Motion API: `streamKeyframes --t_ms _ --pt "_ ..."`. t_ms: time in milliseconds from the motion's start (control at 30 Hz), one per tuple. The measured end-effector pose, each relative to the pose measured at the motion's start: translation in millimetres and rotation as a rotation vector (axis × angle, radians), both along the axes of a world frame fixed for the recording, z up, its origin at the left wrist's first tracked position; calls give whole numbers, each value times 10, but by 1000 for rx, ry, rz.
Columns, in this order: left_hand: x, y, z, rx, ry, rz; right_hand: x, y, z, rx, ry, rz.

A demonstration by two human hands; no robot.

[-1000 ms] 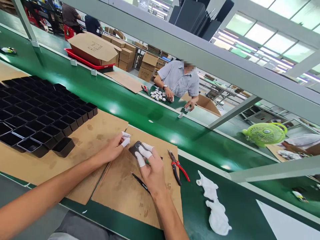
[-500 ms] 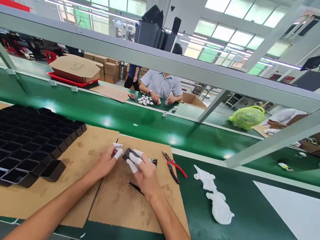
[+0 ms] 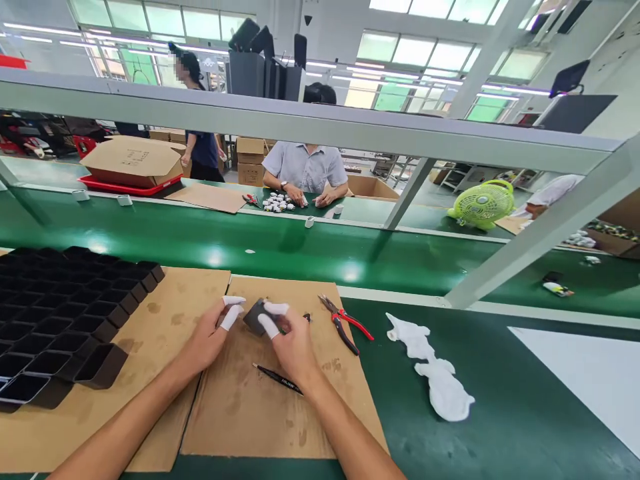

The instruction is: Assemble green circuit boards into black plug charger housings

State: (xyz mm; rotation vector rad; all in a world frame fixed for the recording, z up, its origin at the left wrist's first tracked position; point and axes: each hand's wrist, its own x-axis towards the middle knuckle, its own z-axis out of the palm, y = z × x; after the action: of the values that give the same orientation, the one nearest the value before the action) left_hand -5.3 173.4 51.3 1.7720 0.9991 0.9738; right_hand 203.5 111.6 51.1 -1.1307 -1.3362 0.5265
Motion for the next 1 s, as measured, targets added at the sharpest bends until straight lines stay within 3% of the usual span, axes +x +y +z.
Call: streamKeyframes --t_ms 233,467,567,700,867,1000 --pt "5 -38 -57 1 -9 25 247 -99 266 -126 530 -1" --pt "14 -76 -85 -10 24 7 212 -210 428 -192 649 -3" --pt "14 -69 -75 -2 24 17 164 -239 413 -165 553 -37" --pt "-6 -48 -43 15 6 69 57 -249 255 -92 276 -69" --pt "-47 -8 5 26 -15 173 -84 -219 13 -113 -163 104" --pt "-39 23 -3 21 -15 213 -98 -204 -47 -141 -326 133"
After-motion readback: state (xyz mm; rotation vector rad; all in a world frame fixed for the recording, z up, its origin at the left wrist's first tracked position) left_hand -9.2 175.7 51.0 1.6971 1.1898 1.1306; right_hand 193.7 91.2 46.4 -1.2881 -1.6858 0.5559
